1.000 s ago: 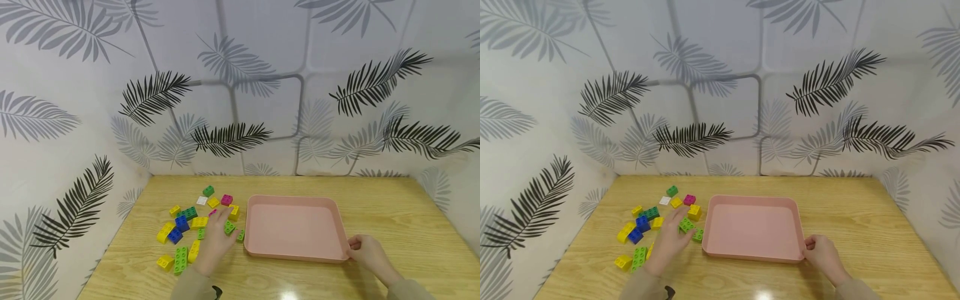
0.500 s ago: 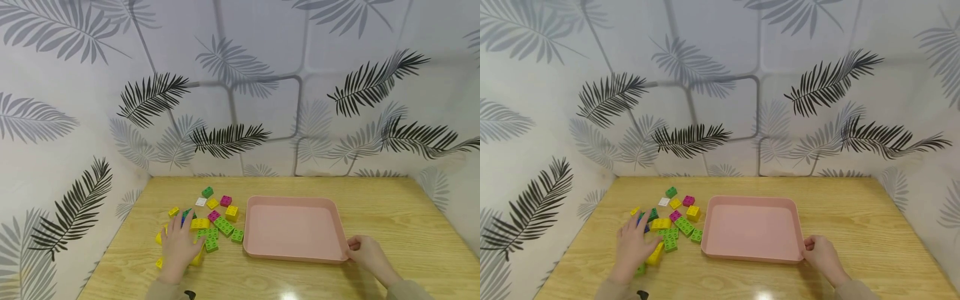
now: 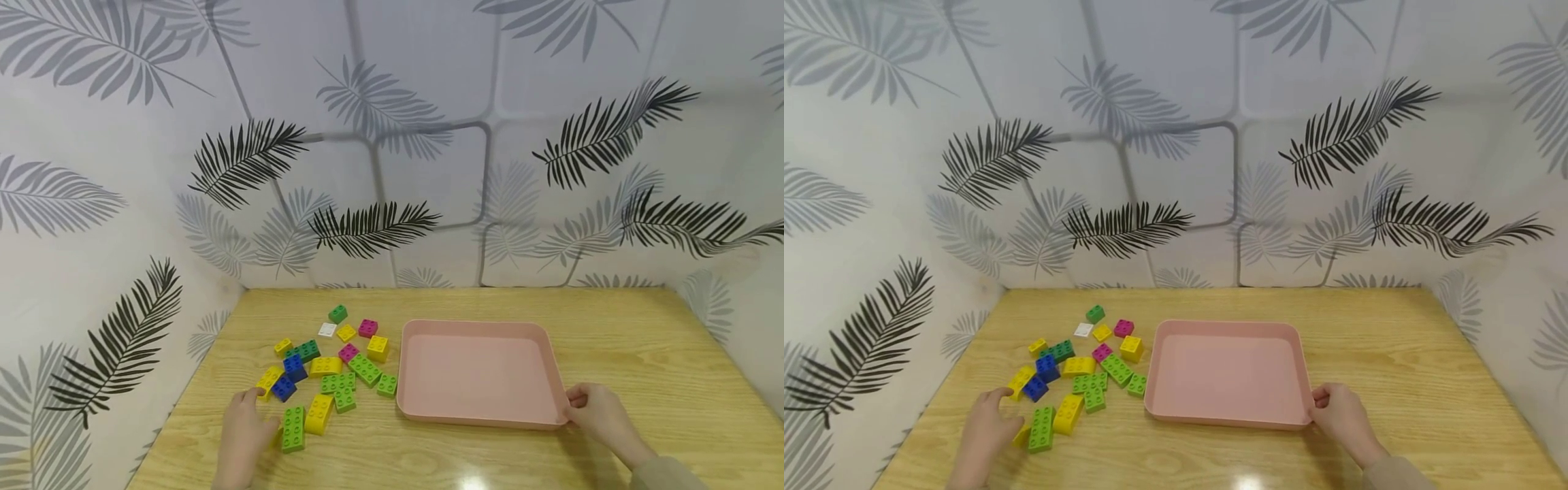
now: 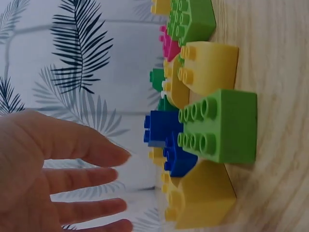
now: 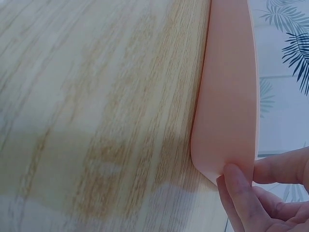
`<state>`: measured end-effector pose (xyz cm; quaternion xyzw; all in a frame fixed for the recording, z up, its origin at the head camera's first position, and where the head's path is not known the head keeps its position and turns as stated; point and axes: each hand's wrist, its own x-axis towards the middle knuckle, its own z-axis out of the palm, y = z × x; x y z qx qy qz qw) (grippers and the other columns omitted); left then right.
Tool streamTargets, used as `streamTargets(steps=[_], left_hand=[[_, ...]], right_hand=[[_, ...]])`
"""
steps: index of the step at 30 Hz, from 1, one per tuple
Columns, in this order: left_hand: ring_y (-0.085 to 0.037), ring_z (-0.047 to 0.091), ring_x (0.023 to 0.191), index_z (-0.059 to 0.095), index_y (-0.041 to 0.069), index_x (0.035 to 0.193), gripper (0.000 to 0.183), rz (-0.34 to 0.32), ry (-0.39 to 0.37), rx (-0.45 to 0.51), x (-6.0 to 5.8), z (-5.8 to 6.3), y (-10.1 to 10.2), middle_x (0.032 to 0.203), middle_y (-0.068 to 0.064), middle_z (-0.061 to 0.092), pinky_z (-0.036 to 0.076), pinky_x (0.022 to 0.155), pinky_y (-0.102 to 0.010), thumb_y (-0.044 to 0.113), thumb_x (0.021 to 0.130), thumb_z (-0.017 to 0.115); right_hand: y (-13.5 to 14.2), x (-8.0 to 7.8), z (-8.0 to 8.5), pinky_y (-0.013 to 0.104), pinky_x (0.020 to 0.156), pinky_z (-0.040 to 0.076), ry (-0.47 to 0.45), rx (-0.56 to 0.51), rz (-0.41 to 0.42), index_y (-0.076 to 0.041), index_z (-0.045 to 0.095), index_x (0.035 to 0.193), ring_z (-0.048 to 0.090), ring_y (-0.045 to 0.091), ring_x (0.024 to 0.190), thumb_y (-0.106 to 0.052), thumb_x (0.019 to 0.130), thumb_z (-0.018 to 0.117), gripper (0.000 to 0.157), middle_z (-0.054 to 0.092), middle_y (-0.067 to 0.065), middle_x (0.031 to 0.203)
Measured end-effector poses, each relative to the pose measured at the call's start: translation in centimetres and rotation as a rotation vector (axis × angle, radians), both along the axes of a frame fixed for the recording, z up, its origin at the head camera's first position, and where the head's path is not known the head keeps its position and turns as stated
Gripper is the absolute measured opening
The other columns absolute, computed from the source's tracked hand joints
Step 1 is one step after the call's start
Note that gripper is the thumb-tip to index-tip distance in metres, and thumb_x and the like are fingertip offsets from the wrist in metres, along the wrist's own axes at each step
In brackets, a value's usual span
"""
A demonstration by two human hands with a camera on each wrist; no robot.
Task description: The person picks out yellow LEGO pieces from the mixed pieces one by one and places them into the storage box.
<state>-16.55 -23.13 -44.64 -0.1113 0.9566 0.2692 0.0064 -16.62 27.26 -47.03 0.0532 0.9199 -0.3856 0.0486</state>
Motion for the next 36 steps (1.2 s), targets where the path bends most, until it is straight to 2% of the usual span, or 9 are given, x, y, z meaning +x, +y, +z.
streamTargets(steps=[7, 11, 19, 26, 36], left_hand=[[-0.038, 0.051, 0.091, 0.054, -0.010, 0.107, 0.041, 0.005, -0.170, 0.015, 0.2, -1.0, -0.9, 0.103, -0.030, 0.049, 0.047, 0.077, -0.049, 0.008, 0.074, 0.069], [-0.033, 0.053, 0.087, 0.056, -0.010, 0.103, 0.034, -0.010, -0.200, 0.031, 0.2, -1.7, -1.2, 0.097, -0.025, 0.053, 0.048, 0.074, -0.045, 0.006, 0.075, 0.069], [-0.040, 0.052, 0.095, 0.056, -0.012, 0.102, 0.029, -0.009, -0.172, 0.054, 0.3, -2.3, -1.1, 0.099, -0.028, 0.053, 0.046, 0.081, -0.050, -0.006, 0.075, 0.065], [-0.040, 0.053, 0.093, 0.057, -0.011, 0.100, 0.026, -0.004, -0.125, 0.029, 0.5, -2.7, -1.0, 0.096, -0.027, 0.054, 0.046, 0.080, -0.050, -0.006, 0.075, 0.065], [-0.040, 0.054, 0.094, 0.058, -0.011, 0.103, 0.029, 0.022, -0.101, 0.036, 0.4, -3.2, -1.1, 0.096, -0.026, 0.053, 0.046, 0.080, -0.050, -0.005, 0.075, 0.065]], right_hand=[[-0.1, 0.0, 0.0, 0.028, 0.056, 0.052, 0.003, -0.001, -0.003, 0.016, 0.058, 0.091, 0.060, 0.021, 0.071, 0.004, 0.072, 0.061, 0.022, 0.062, 0.012, 0.076], [-0.2, 0.0, 0.0, 0.029, 0.056, 0.052, 0.008, 0.001, -0.005, 0.016, 0.058, 0.091, 0.060, 0.021, 0.070, 0.004, 0.072, 0.061, 0.022, 0.062, 0.012, 0.076], [-0.1, 0.0, -0.2, 0.028, 0.055, 0.052, 0.001, 0.001, -0.004, 0.015, 0.059, 0.091, 0.059, 0.019, 0.067, 0.004, 0.073, 0.061, 0.021, 0.062, 0.011, 0.075], [0.1, -0.2, -0.2, 0.031, 0.058, 0.051, 0.031, 0.048, 0.008, 0.013, 0.060, 0.089, 0.059, 0.022, 0.072, 0.002, 0.073, 0.064, 0.020, 0.062, 0.011, 0.076], [0.1, -0.2, -0.1, 0.032, 0.060, 0.050, 0.025, 0.049, 0.007, 0.013, 0.060, 0.089, 0.059, 0.023, 0.073, 0.001, 0.073, 0.065, 0.021, 0.063, 0.011, 0.076]])
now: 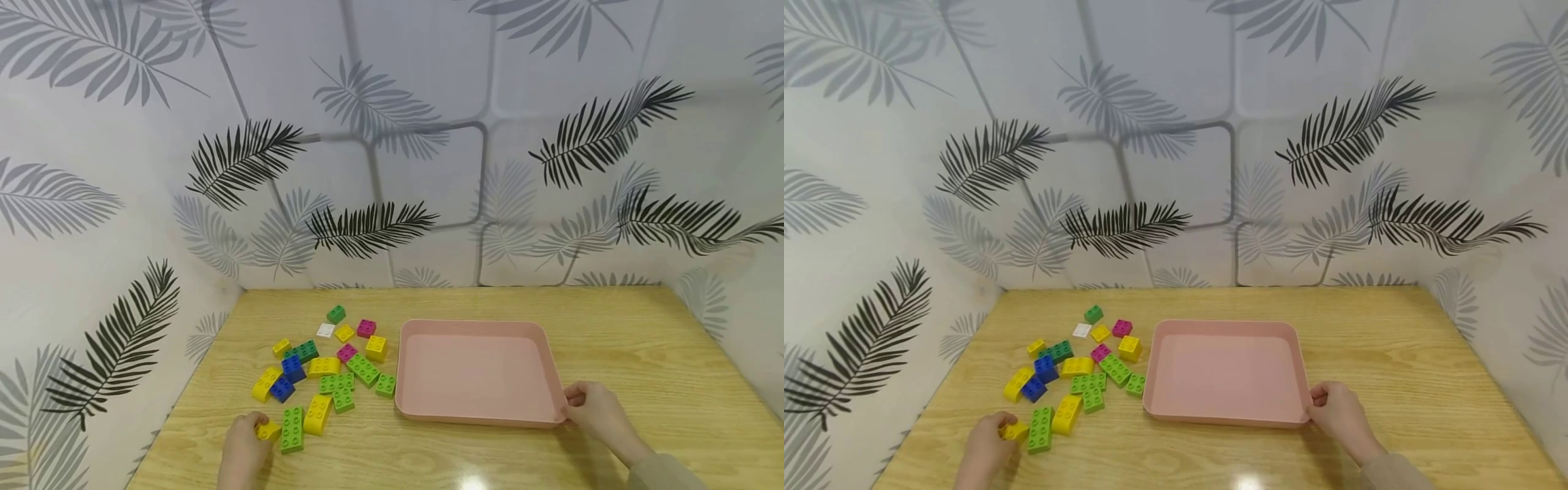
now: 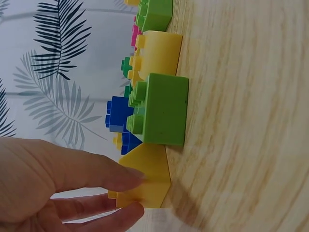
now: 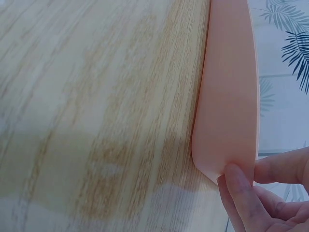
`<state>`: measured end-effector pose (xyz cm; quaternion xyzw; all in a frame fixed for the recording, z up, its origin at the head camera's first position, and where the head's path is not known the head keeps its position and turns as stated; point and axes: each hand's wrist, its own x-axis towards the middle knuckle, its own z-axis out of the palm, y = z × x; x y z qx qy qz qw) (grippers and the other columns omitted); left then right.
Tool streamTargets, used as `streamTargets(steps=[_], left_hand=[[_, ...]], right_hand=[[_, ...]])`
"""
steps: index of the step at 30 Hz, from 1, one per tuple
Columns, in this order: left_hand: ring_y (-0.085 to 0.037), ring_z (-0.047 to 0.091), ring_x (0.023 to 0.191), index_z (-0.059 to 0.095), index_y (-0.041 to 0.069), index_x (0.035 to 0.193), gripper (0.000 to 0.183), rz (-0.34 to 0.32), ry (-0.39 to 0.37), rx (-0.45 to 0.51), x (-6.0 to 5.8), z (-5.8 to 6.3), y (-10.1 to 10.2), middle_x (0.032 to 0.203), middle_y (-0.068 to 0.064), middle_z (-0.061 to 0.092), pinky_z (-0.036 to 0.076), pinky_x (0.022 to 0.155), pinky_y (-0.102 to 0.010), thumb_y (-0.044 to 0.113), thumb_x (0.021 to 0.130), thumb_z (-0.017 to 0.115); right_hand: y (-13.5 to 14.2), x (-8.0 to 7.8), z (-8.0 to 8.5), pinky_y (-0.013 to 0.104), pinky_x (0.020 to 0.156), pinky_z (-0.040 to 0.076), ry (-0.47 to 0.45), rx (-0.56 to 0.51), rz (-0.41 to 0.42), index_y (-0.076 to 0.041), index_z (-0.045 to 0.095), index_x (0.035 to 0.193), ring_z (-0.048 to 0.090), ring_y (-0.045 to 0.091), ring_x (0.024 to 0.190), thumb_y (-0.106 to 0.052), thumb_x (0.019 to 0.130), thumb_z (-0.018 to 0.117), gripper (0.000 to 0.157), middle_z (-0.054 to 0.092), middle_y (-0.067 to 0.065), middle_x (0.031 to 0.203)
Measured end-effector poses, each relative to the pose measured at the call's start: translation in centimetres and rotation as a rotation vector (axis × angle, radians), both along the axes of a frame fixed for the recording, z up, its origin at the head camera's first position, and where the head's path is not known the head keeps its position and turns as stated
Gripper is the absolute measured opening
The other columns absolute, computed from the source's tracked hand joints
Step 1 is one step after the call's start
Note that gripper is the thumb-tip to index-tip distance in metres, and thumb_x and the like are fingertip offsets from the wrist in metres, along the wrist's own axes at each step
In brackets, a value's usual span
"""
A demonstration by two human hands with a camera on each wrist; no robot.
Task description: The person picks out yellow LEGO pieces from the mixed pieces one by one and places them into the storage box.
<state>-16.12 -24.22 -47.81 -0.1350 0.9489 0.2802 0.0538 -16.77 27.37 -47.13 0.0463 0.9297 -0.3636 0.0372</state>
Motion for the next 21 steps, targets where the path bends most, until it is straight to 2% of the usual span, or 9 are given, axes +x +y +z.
streamTargets(steps=[8, 14, 17, 21], left_hand=[[-0.044, 0.050, 0.101, 0.057, -0.012, 0.106, 0.032, 0.022, -0.003, 0.015, 0.1, 0.1, 0.0, 0.104, -0.030, 0.052, 0.044, 0.084, -0.052, -0.006, 0.076, 0.063], [-0.047, 0.045, 0.108, 0.054, -0.014, 0.111, 0.036, 0.058, 0.000, 0.034, 0.0, 1.0, -0.1, 0.111, -0.033, 0.049, 0.040, 0.089, -0.056, -0.010, 0.075, 0.059], [-0.046, 0.047, 0.105, 0.054, -0.015, 0.109, 0.036, 0.044, 0.062, 0.018, -0.1, 1.6, -0.1, 0.108, -0.034, 0.050, 0.041, 0.089, -0.055, -0.011, 0.074, 0.059], [-0.043, 0.052, 0.095, 0.057, -0.017, 0.104, 0.034, -0.010, 0.163, -0.034, -0.5, 2.6, 0.1, 0.098, -0.032, 0.053, 0.044, 0.083, -0.053, -0.012, 0.071, 0.059]], right_hand=[[0.0, 0.0, 0.0, 0.031, 0.059, 0.050, 0.005, 0.001, -0.002, 0.013, 0.060, 0.089, 0.059, 0.022, 0.072, 0.000, 0.073, 0.064, 0.021, 0.062, 0.010, 0.075], [0.0, 0.0, 0.0, 0.030, 0.058, 0.050, 0.008, -0.002, 0.000, 0.013, 0.060, 0.089, 0.059, 0.023, 0.072, 0.001, 0.073, 0.064, 0.020, 0.062, 0.010, 0.075], [0.0, 0.0, 0.0, 0.030, 0.058, 0.050, 0.009, -0.002, -0.004, 0.013, 0.060, 0.089, 0.059, 0.022, 0.072, 0.001, 0.073, 0.064, 0.020, 0.063, 0.010, 0.075], [0.0, 0.0, -0.1, 0.029, 0.058, 0.050, 0.007, -0.005, -0.008, 0.013, 0.060, 0.088, 0.059, 0.022, 0.071, 0.002, 0.072, 0.064, 0.020, 0.063, 0.011, 0.074]])
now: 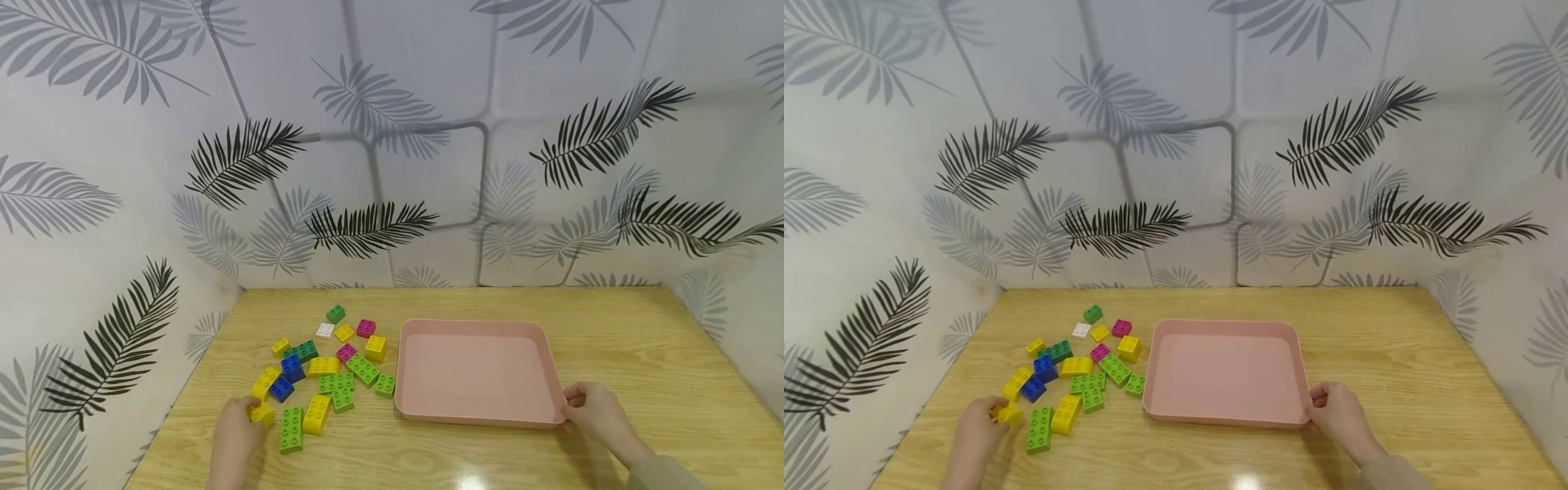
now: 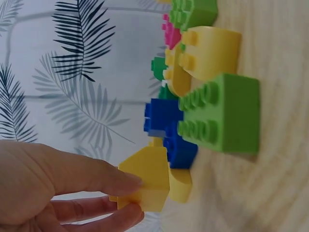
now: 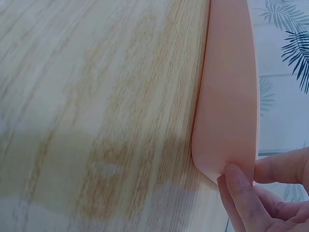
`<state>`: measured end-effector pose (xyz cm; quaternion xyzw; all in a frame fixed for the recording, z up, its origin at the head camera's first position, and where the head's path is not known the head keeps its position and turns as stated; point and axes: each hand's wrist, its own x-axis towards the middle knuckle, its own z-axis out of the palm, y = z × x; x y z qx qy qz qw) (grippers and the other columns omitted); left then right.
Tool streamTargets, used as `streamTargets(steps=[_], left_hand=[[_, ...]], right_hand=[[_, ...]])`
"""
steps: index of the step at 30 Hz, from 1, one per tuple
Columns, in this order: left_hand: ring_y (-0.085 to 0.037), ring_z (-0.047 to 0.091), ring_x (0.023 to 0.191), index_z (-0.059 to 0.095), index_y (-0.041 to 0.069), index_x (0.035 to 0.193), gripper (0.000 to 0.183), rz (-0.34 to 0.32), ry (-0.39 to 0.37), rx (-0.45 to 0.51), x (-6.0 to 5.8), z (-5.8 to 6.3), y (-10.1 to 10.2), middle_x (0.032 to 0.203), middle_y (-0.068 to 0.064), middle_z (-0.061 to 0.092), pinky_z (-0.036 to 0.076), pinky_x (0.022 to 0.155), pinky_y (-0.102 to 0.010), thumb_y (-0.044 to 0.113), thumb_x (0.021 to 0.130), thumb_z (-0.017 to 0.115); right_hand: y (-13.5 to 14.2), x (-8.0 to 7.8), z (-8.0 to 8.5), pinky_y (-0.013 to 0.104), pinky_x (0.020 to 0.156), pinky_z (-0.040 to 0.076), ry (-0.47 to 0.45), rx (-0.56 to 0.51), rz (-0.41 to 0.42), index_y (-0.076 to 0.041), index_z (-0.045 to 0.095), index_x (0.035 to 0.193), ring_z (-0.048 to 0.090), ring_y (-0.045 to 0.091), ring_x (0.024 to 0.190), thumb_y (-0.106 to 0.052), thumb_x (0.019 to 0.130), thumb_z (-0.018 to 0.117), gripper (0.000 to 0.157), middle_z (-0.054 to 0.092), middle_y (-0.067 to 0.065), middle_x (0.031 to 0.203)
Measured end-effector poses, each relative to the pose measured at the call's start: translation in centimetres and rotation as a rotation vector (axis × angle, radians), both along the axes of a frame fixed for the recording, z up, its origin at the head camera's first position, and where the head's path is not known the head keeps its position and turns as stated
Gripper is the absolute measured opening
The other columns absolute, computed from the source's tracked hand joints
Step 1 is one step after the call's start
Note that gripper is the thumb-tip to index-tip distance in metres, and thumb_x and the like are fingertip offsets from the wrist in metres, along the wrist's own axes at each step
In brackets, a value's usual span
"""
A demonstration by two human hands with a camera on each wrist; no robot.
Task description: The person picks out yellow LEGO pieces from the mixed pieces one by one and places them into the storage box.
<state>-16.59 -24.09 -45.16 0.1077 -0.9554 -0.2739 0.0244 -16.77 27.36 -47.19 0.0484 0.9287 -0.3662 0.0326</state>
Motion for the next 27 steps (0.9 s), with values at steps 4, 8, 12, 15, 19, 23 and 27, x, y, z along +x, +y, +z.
streamTargets(steps=[4, 8, 12, 15, 19, 23, 27], left_hand=[[-0.040, 0.053, 0.093, 0.058, -0.015, 0.104, 0.033, -0.031, 0.018, -0.029, -0.7, 0.9, 0.7, 0.097, -0.029, 0.054, 0.045, 0.081, -0.051, -0.011, 0.071, 0.058], [-0.038, 0.053, 0.095, 0.058, -0.014, 0.107, 0.033, -0.058, 0.016, -0.014, -1.6, 1.6, 2.0, 0.100, -0.027, 0.053, 0.046, 0.081, -0.050, -0.010, 0.074, 0.060], [-0.039, 0.053, 0.099, 0.058, -0.012, 0.109, 0.033, -0.078, 0.054, 0.007, -2.5, 2.2, 3.8, 0.106, -0.028, 0.052, 0.046, 0.084, -0.049, -0.009, 0.077, 0.061], [-0.040, 0.052, 0.101, 0.058, -0.011, 0.110, 0.032, -0.102, 0.096, 0.017, -3.3, 2.7, 5.4, 0.110, -0.029, 0.051, 0.048, 0.082, -0.048, -0.010, 0.078, 0.059], [-0.040, 0.051, 0.105, 0.058, -0.010, 0.112, 0.032, -0.154, 0.142, 0.051, -4.5, 3.4, 7.7, 0.114, -0.027, 0.050, 0.047, 0.084, -0.047, -0.009, 0.079, 0.058], [-0.036, 0.054, 0.100, 0.060, -0.008, 0.111, 0.032, -0.202, 0.186, 0.073, -5.8, 3.8, 9.9, 0.110, -0.024, 0.053, 0.049, 0.084, -0.045, -0.009, 0.079, 0.061], [-0.034, 0.055, 0.098, 0.061, -0.007, 0.109, 0.033, -0.259, 0.222, 0.079, -7.0, 4.0, 12.1, 0.108, -0.022, 0.055, 0.050, 0.081, -0.042, -0.010, 0.076, 0.062]], right_hand=[[0.0, 0.1, 0.0, 0.029, 0.057, 0.050, 0.000, 0.000, -0.004, 0.013, 0.060, 0.087, 0.060, 0.022, 0.071, 0.002, 0.072, 0.064, 0.019, 0.063, 0.011, 0.074], [0.0, 0.1, 0.1, 0.029, 0.058, 0.050, 0.002, 0.001, -0.008, 0.013, 0.060, 0.087, 0.060, 0.023, 0.071, 0.003, 0.072, 0.064, 0.019, 0.063, 0.011, 0.074], [0.0, 0.1, 0.0, 0.029, 0.057, 0.051, -0.001, -0.006, -0.009, 0.014, 0.060, 0.088, 0.060, 0.023, 0.072, 0.003, 0.072, 0.063, 0.019, 0.063, 0.011, 0.074], [0.1, 0.2, 0.0, 0.029, 0.057, 0.050, 0.003, 0.000, -0.007, 0.014, 0.060, 0.087, 0.060, 0.023, 0.072, 0.002, 0.072, 0.063, 0.019, 0.063, 0.011, 0.074], [0.1, 0.2, 0.1, 0.029, 0.058, 0.050, 0.010, 0.009, -0.007, 0.013, 0.060, 0.087, 0.060, 0.023, 0.072, 0.002, 0.072, 0.063, 0.019, 0.063, 0.011, 0.074], [0.1, 0.1, -0.1, 0.029, 0.058, 0.050, 0.009, 0.008, -0.006, 0.013, 0.060, 0.087, 0.060, 0.023, 0.072, 0.002, 0.071, 0.064, 0.019, 0.063, 0.011, 0.074], [0.2, -0.1, -0.3, 0.030, 0.058, 0.050, 0.003, 0.010, -0.001, 0.012, 0.060, 0.087, 0.060, 0.023, 0.072, 0.001, 0.072, 0.064, 0.019, 0.063, 0.011, 0.075]])
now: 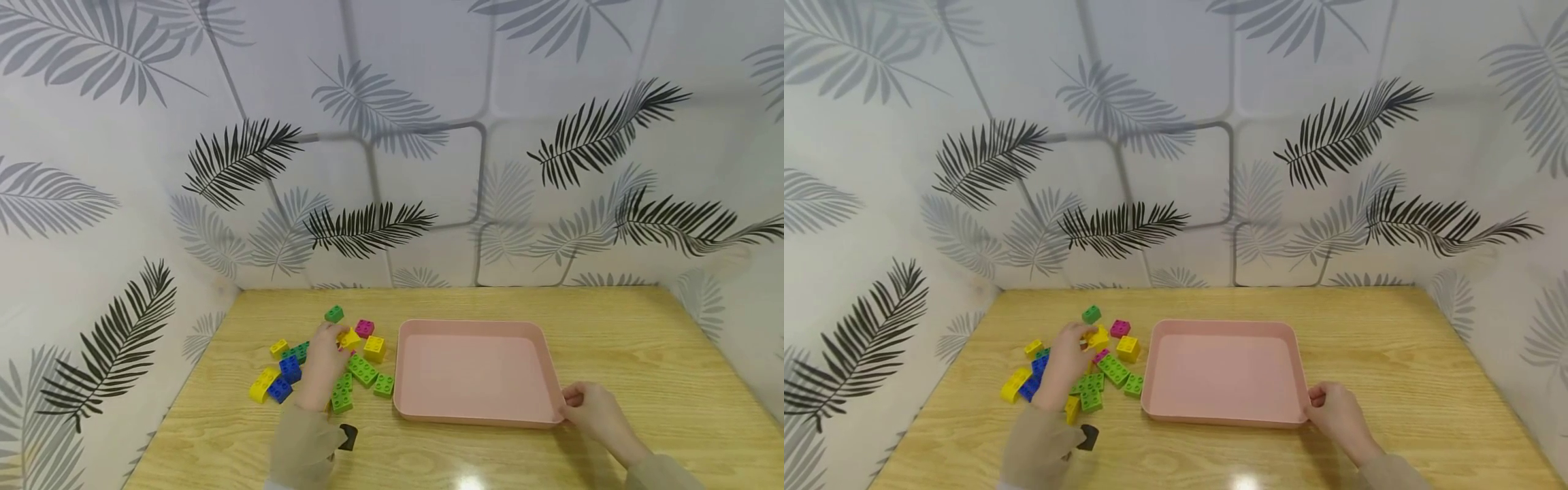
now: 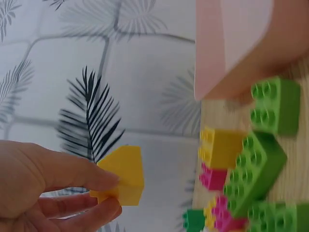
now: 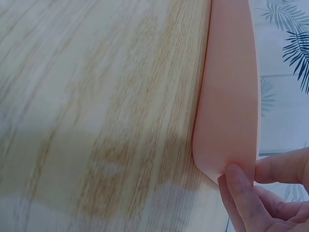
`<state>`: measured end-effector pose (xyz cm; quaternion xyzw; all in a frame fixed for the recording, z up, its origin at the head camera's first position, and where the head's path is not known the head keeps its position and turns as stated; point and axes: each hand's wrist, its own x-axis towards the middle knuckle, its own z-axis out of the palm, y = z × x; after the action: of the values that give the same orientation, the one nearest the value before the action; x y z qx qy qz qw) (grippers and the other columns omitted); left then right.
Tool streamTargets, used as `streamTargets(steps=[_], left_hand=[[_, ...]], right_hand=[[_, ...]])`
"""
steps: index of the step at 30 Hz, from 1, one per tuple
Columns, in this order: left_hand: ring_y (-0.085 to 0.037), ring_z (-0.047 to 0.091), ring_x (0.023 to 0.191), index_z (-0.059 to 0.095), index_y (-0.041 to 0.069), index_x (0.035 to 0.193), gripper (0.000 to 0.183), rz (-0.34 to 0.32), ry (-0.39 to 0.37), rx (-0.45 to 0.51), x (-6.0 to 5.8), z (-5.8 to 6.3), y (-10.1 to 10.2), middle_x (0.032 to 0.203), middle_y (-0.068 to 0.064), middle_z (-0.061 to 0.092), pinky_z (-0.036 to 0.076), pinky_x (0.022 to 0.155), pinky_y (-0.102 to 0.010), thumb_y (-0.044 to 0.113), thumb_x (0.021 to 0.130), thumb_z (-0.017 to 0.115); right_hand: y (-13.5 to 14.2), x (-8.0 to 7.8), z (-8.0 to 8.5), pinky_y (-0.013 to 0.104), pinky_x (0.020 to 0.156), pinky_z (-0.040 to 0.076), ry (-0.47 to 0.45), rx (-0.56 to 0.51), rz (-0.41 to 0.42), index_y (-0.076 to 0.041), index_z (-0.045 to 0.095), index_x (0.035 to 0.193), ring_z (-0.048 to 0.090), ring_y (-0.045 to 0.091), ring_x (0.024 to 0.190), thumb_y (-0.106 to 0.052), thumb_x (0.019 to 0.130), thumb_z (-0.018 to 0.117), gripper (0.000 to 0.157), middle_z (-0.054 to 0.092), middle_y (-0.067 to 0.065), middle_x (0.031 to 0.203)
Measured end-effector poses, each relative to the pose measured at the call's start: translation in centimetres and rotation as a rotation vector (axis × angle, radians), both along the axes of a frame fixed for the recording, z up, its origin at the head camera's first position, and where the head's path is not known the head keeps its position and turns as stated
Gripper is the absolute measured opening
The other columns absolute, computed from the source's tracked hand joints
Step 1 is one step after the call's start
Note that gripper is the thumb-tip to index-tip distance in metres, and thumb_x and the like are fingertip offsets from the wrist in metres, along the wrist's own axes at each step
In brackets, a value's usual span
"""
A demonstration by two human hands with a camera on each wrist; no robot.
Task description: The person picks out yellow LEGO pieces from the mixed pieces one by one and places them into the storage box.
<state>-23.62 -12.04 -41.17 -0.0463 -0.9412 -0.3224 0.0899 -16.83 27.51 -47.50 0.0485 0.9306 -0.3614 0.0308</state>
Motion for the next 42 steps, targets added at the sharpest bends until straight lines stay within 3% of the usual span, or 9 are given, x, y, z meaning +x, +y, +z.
streamTargets(steps=[9, 19, 25, 33, 42], left_hand=[[-0.031, 0.055, 0.099, 0.060, -0.005, 0.111, 0.032, -0.133, -0.006, 0.008, -2.3, 0.2, 4.2, 0.111, -0.019, 0.053, 0.050, 0.083, -0.039, -0.011, 0.079, 0.058], [-0.031, 0.052, 0.106, 0.061, -0.003, 0.111, 0.035, -0.201, -0.062, -0.002, -4.5, -1.8, 7.6, 0.113, -0.018, 0.053, 0.046, 0.092, -0.040, -0.010, 0.077, 0.062], [-0.028, 0.051, 0.105, 0.062, 0.000, 0.110, 0.037, -0.227, -0.141, -0.017, -5.7, -3.1, 8.6, 0.113, -0.014, 0.053, 0.044, 0.094, -0.037, -0.007, 0.075, 0.068], [-0.024, 0.050, 0.102, 0.062, 0.001, 0.110, 0.034, -0.280, -0.247, -0.006, -6.5, -3.5, 9.7, 0.112, -0.010, 0.055, 0.042, 0.096, -0.037, 0.000, 0.077, 0.070], [-0.023, 0.050, 0.098, 0.063, 0.001, 0.105, 0.026, -0.315, -0.277, -0.150, -7.2, -4.0, 10.8, 0.105, -0.009, 0.056, 0.042, 0.095, -0.032, 0.002, 0.080, 0.067]], right_hand=[[0.5, -0.1, -0.6, 0.029, 0.055, 0.050, 0.017, -0.043, 0.016, 0.012, 0.060, 0.086, 0.057, 0.017, 0.066, 0.001, 0.072, 0.065, 0.019, 0.061, 0.009, 0.072], [-0.2, 0.4, 0.6, 0.028, 0.057, 0.049, 0.017, -0.004, -0.008, 0.013, 0.060, 0.086, 0.059, 0.021, 0.070, 0.003, 0.071, 0.064, 0.018, 0.062, 0.010, 0.073], [-0.2, 0.4, 0.5, 0.028, 0.056, 0.049, 0.008, -0.008, -0.007, 0.012, 0.060, 0.086, 0.058, 0.020, 0.068, 0.001, 0.072, 0.064, 0.018, 0.062, 0.008, 0.073], [-0.3, 0.3, 0.4, 0.027, 0.055, 0.049, -0.006, -0.018, -0.015, 0.013, 0.060, 0.088, 0.058, 0.019, 0.068, 0.001, 0.073, 0.064, 0.019, 0.062, 0.008, 0.073], [-0.2, 0.3, 0.2, 0.024, 0.053, 0.048, 0.008, -0.021, -0.019, 0.012, 0.060, 0.086, 0.058, 0.017, 0.065, 0.002, 0.072, 0.063, 0.018, 0.062, 0.008, 0.072]])
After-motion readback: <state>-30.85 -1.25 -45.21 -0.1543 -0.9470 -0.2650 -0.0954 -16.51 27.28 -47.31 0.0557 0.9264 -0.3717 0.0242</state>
